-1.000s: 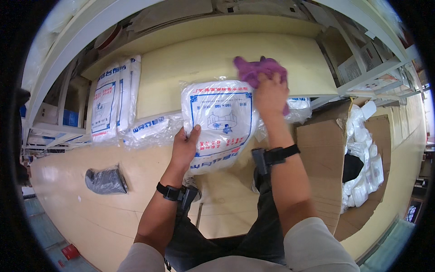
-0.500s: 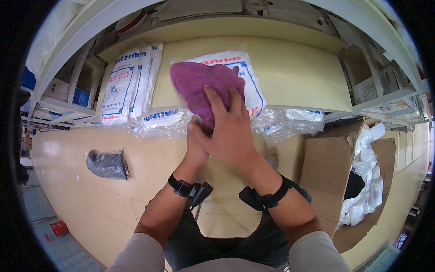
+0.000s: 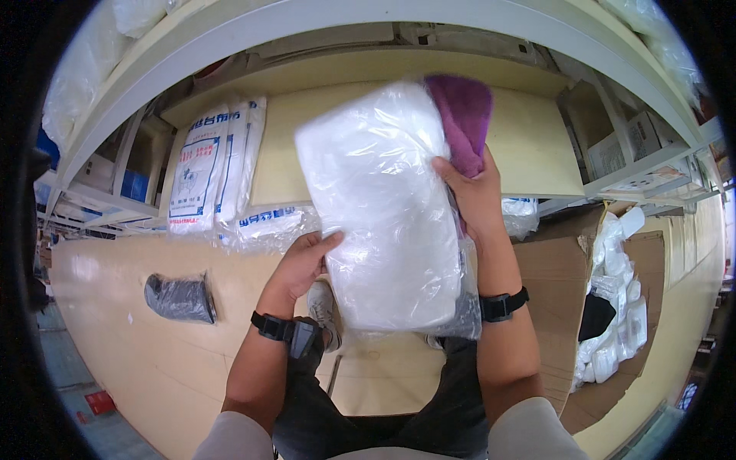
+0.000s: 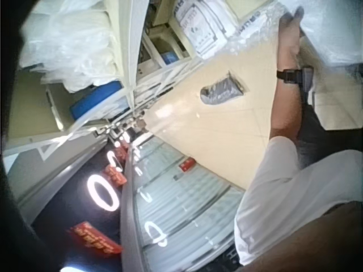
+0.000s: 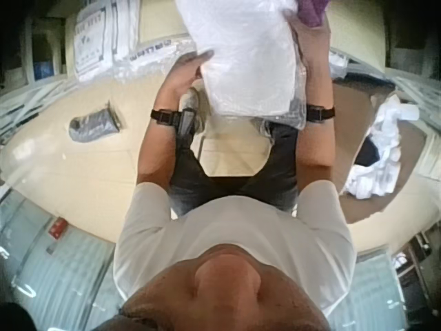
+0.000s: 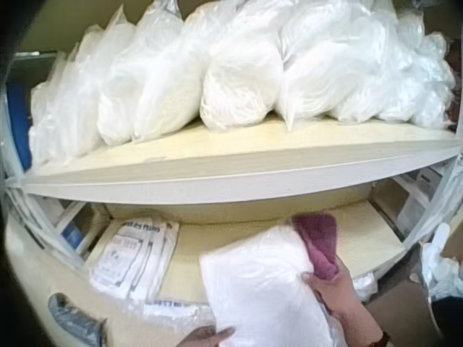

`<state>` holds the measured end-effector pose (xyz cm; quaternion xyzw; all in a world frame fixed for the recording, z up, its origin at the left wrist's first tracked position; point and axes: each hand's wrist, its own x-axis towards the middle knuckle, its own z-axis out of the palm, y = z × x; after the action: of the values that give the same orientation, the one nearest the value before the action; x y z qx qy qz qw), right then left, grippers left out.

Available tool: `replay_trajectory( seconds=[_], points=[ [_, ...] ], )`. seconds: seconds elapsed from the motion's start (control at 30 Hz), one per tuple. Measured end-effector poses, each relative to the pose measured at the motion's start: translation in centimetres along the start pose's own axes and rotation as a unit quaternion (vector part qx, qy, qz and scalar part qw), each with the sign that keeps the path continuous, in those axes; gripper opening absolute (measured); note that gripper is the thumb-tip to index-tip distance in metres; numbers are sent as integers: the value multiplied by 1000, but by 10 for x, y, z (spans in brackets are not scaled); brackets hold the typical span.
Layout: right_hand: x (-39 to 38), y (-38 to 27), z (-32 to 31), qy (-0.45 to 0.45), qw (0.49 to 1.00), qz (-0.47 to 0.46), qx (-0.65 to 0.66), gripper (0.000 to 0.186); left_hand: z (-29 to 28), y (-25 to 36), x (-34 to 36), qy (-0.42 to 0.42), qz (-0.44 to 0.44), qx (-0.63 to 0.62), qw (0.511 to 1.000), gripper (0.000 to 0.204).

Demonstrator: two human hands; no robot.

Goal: The person wipes the plastic-wrapped packages on a shelf with a purple cloth. They handle each package one at a time, wiping the front and back surfaces, then placing them back on the shelf.

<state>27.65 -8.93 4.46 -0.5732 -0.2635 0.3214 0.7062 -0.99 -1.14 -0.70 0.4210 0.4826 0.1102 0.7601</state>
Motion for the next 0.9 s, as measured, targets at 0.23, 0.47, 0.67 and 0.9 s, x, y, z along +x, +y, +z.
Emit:
replay_trajectory(
  seconds=[0.23, 0.47, 0.67, 0.9],
  points=[
    [13, 17, -24, 148, 950, -182, -204, 39, 18, -30, 14, 52, 40, -68, 996, 36],
    [-24, 22, 57, -3, 827, -446, -343, 55, 55, -31, 0, -24, 101, 78, 992, 42],
    [-29, 77, 60, -115, 718, -338, -597, 39, 45, -31, -1, 7, 48, 54, 997, 39],
    [6, 57, 2, 45, 783, -166, -597, 50, 34, -25, -3, 0, 77, -53, 996, 37]
  ],
)
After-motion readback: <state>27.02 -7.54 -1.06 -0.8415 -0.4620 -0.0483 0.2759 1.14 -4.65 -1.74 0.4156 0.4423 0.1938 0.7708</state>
